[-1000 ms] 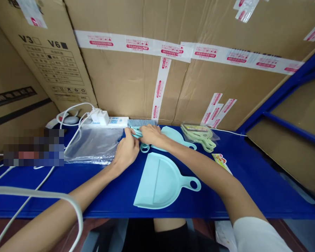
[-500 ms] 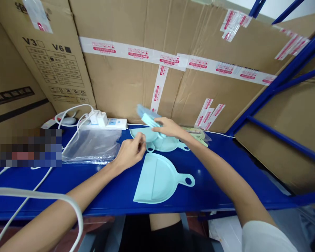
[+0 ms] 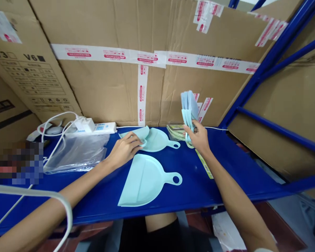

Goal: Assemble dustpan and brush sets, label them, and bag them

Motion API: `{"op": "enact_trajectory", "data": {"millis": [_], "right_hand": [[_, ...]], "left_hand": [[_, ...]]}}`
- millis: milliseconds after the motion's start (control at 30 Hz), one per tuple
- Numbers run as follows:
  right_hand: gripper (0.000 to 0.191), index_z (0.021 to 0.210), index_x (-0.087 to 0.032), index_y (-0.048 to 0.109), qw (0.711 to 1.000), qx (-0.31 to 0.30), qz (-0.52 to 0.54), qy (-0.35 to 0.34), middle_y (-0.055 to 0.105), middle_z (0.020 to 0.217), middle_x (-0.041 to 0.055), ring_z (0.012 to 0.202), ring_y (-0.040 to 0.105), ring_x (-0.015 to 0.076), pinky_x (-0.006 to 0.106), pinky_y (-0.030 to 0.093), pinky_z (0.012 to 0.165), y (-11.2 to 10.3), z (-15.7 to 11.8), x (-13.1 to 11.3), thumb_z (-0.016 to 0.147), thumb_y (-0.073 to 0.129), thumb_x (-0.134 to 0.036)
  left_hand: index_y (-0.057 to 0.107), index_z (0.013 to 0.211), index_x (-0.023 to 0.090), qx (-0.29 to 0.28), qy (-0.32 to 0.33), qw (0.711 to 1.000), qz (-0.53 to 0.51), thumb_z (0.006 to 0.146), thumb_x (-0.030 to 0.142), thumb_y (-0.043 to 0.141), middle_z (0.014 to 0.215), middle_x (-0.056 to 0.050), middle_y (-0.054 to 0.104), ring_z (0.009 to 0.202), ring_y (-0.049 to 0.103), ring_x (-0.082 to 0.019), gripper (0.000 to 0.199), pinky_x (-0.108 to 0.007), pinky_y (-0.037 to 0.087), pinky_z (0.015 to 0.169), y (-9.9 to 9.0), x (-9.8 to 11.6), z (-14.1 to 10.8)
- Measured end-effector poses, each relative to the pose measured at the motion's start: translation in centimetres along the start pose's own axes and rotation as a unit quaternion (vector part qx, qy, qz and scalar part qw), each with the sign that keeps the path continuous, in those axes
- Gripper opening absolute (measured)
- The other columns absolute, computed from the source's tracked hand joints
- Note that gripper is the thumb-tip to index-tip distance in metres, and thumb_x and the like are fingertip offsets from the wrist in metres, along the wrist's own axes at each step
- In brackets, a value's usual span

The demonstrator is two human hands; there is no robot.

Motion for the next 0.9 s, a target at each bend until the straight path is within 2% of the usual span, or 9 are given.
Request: {"op": "enact_trajectory", "data": {"millis": [100,233,333,400,467,567,633,733,900], "right_hand": [[0.041,0.105,-0.023,0.071,0.998,0.050,-0.012,-0.022,0.071,0.101,0.0090,0.097,0.072,0.0318,0.045,0.061,0.083,-1.4,0.4,0.6,0.097,0.064,-0.062],[0.037,0.105,-0.023,0.072,0.996,0.077,-0.023,-0.037,0.070,0.103,0.0092,0.099,0.069,0.0318,0.046,0.059,0.086,-2.1,0.5,0.5,0.097,0.064,-0.058],[0.033,0.103,-0.023,0.070,0.995,0.081,-0.043,-0.042,0.070,0.101,0.0086,0.097,0.069,0.0300,0.042,0.057,0.086,-2.3,0.4,0.1,0.099,0.061,-0.055],[0.033,0.099,-0.023,0.069,0.994,0.078,-0.060,-0.045,0.070,0.099,0.0084,0.093,0.068,0.0285,0.041,0.056,0.085,-2.4,0.4,-0.1,0.101,0.059,-0.054],[0.032,0.097,-0.023,0.069,0.993,0.078,-0.072,-0.050,0.071,0.097,0.0085,0.090,0.067,0.0278,0.040,0.055,0.086,-2.4,0.4,-0.2,0.101,0.059,-0.053],[0.029,0.099,-0.023,0.069,0.992,0.084,-0.075,-0.058,0.072,0.099,0.0095,0.091,0.067,0.0285,0.041,0.054,0.089,-2.5,0.4,-0.3,0.100,0.060,-0.051],[0.030,0.100,-0.023,0.070,0.992,0.083,-0.077,-0.061,0.073,0.100,0.0102,0.093,0.067,0.0295,0.042,0.053,0.091,-2.4,0.4,-0.4,0.100,0.059,-0.052],[0.030,0.101,-0.024,0.071,0.992,0.076,-0.075,-0.065,0.074,0.101,0.0107,0.098,0.068,0.0308,0.042,0.053,0.092,-2.2,0.3,-0.7,0.100,0.059,-0.052],[0.029,0.101,-0.022,0.071,0.992,0.079,-0.064,-0.072,0.074,0.102,0.0114,0.099,0.069,0.0313,0.043,0.053,0.092,-2.2,0.2,-0.9,0.099,0.061,-0.049]], "left_hand": [[0.079,0.110,0.019,-0.013,0.025,1.000,-0.001,0.109,0.031,0.062,0.108,-0.010,0.078,0.107,0.066,-0.028,0.021,-0.039,0.056,0.088,0.7,2.4,3.9],[0.080,0.104,0.019,-0.105,0.023,0.994,-0.006,0.105,0.026,0.068,0.105,-0.010,0.077,0.106,0.070,-0.026,0.014,-0.035,0.054,0.087,4.6,6.2,8.8],[0.080,0.102,0.019,-0.157,0.018,0.987,-0.014,0.105,0.021,0.066,0.106,-0.010,0.079,0.107,0.072,-0.027,0.014,-0.035,0.054,0.086,7.0,8.3,10.7],[0.080,0.104,0.019,-0.164,0.002,0.986,-0.016,0.107,0.023,0.063,0.106,-0.011,0.079,0.107,0.074,-0.028,0.017,-0.035,0.054,0.085,7.7,8.9,11.3],[0.078,0.111,0.018,-0.167,-0.028,0.986,0.001,0.108,0.032,0.064,0.106,-0.012,0.079,0.103,0.075,-0.029,0.020,-0.036,0.055,0.084,8.1,9.3,11.6],[0.073,0.125,0.015,-0.172,-0.047,0.982,0.055,0.106,0.047,0.065,0.108,-0.016,0.079,0.107,0.074,-0.033,0.038,-0.040,0.056,0.088,8.9,10.3,11.7],[0.073,0.127,0.013,-0.180,-0.042,0.979,0.085,0.106,0.042,0.065,0.110,-0.019,0.078,0.116,0.071,-0.037,0.036,-0.044,0.055,0.093,9.4,11.2,11.7],[0.077,0.120,0.014,-0.200,-0.043,0.974,0.098,0.103,0.021,0.062,0.106,-0.019,0.078,0.117,0.069,-0.036,0.023,-0.046,0.054,0.098,9.9,11.9,11.5],[0.080,0.118,0.017,-0.200,-0.020,0.976,0.079,0.100,0.009,0.056,0.109,-0.015,0.078,0.115,0.066,-0.033,0.031,-0.046,0.052,0.098,8.5,10.8,10.7]]}}
Point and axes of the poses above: each hand's wrist, its own z-axis towards the middle knuckle, its own y-axis out of the palm, x = y × z, the point moved 7 cm from there along z, towards the middle knuckle
